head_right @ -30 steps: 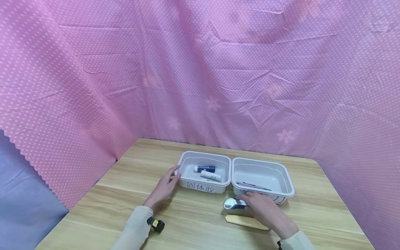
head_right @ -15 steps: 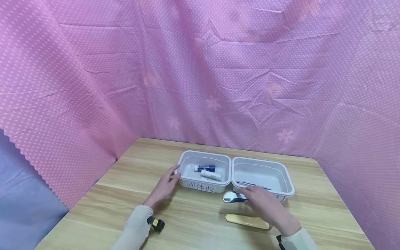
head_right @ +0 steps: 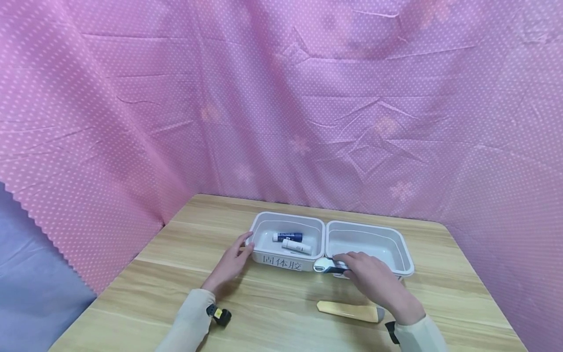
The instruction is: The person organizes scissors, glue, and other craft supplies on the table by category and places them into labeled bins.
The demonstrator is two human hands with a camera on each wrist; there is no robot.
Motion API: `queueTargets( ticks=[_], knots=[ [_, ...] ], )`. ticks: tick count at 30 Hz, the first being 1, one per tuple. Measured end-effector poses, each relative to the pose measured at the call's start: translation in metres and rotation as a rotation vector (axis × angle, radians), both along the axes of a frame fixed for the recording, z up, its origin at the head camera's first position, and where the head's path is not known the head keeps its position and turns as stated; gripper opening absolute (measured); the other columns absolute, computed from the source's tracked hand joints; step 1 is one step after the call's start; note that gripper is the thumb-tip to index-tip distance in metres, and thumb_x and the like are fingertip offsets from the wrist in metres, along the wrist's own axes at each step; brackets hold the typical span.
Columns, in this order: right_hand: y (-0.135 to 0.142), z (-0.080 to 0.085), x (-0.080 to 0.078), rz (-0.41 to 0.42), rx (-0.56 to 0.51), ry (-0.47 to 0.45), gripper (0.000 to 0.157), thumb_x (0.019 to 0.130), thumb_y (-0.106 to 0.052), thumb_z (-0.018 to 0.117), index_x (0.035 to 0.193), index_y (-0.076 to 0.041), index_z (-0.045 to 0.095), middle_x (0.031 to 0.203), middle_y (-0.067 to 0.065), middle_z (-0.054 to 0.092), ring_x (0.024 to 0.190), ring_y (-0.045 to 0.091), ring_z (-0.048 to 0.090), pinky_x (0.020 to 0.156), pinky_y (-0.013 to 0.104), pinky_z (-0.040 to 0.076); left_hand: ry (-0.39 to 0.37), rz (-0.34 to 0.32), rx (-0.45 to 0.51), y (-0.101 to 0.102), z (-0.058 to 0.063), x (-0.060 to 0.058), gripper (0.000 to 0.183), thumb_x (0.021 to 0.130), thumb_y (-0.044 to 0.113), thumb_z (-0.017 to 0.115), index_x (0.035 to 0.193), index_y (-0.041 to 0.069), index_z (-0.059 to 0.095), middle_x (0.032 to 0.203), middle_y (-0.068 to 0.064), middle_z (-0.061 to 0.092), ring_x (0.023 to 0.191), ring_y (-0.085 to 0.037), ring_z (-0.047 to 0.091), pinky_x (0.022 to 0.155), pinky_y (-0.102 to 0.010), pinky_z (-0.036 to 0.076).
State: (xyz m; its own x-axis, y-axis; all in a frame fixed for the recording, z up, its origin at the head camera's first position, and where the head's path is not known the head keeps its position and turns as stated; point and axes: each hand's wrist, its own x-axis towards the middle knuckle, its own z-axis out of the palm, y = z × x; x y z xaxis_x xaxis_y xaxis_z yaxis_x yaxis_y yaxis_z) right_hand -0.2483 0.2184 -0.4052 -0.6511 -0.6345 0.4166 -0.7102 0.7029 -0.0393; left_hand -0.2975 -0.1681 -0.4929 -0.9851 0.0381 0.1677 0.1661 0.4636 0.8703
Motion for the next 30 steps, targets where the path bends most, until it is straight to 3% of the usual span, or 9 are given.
queueTargets(
  ticks=[8, 16, 30],
  knots=[
    [0.002, 0.009, -0.007, -0.003, -0.045, 0.017, 0.04, 0.086, -0.004, 0.078, 0.124, -0.011, 0.069, 0.112, 0.005, 0.075, 0.101, 0.026, 0.072, 0.083, 0.047, 0.061, -0.001, 0.007, 0.002, 0.001, 0.0, 0.0, 0.054, 0.108, 0.041, 0.048, 0.157, 0.019, 0.04, 0.147, -0.023, 0.054, 0.129, -0.04, 0.058, 0.109, -0.056, 0.048],
    [0.005, 0.007, -0.018, -0.012, -0.053, -0.007, 0.038, 0.086, -0.002, 0.078, 0.123, -0.009, 0.069, 0.112, 0.005, 0.075, 0.099, 0.022, 0.072, 0.082, 0.044, 0.061, 0.0, 0.003, 0.001, 0.001, 0.001, 0.002, 0.054, 0.108, 0.041, 0.048, 0.157, 0.019, 0.04, 0.146, -0.023, 0.054, 0.129, -0.04, 0.058, 0.108, -0.057, 0.049],
    [0.014, 0.006, -0.036, -0.034, -0.094, -0.033, 0.038, 0.087, 0.002, 0.075, 0.124, -0.006, 0.067, 0.114, 0.01, 0.074, 0.104, 0.03, 0.071, 0.088, 0.05, 0.06, 0.0, 0.004, 0.002, 0.001, 0.0, 0.0, 0.055, 0.108, 0.044, 0.047, 0.157, 0.02, 0.04, 0.147, -0.023, 0.054, 0.13, -0.04, 0.058, 0.108, -0.057, 0.049]
  ],
)
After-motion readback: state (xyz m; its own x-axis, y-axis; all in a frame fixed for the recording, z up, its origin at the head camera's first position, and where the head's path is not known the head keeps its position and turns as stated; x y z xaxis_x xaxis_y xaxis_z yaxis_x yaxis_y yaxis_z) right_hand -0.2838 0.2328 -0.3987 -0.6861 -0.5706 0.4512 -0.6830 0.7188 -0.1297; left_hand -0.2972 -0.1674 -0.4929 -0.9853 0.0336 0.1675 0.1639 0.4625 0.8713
